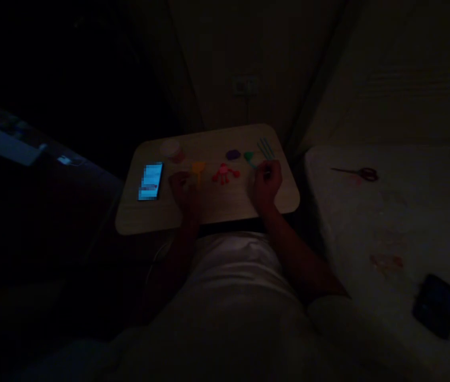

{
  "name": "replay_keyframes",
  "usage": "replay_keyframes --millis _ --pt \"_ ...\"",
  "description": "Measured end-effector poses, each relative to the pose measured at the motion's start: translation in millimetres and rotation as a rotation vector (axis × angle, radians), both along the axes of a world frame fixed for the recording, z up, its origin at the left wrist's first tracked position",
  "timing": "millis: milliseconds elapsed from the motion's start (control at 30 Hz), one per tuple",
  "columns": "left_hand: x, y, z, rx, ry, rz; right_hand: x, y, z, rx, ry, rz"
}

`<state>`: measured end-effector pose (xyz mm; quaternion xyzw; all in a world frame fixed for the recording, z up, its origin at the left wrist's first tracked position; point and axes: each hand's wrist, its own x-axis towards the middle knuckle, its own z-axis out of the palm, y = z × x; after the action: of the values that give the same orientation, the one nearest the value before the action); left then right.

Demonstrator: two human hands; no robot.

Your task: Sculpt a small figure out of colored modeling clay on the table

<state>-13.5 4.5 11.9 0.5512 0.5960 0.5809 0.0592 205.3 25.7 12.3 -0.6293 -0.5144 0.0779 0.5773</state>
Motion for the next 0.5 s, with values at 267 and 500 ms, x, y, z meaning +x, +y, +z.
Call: replay_keyframes --millis 267,500 --pt "-12.8 9.3 -18.1 -0.061 -0.240 0.133 40.5 1.6 5.4 0.042 -0.030 -0.080" --pt "-8.3 0.8 -9.6 -0.032 -0.074 0.091 69.8 9.7 -6.9 -0.124 -0.139 -0.027"
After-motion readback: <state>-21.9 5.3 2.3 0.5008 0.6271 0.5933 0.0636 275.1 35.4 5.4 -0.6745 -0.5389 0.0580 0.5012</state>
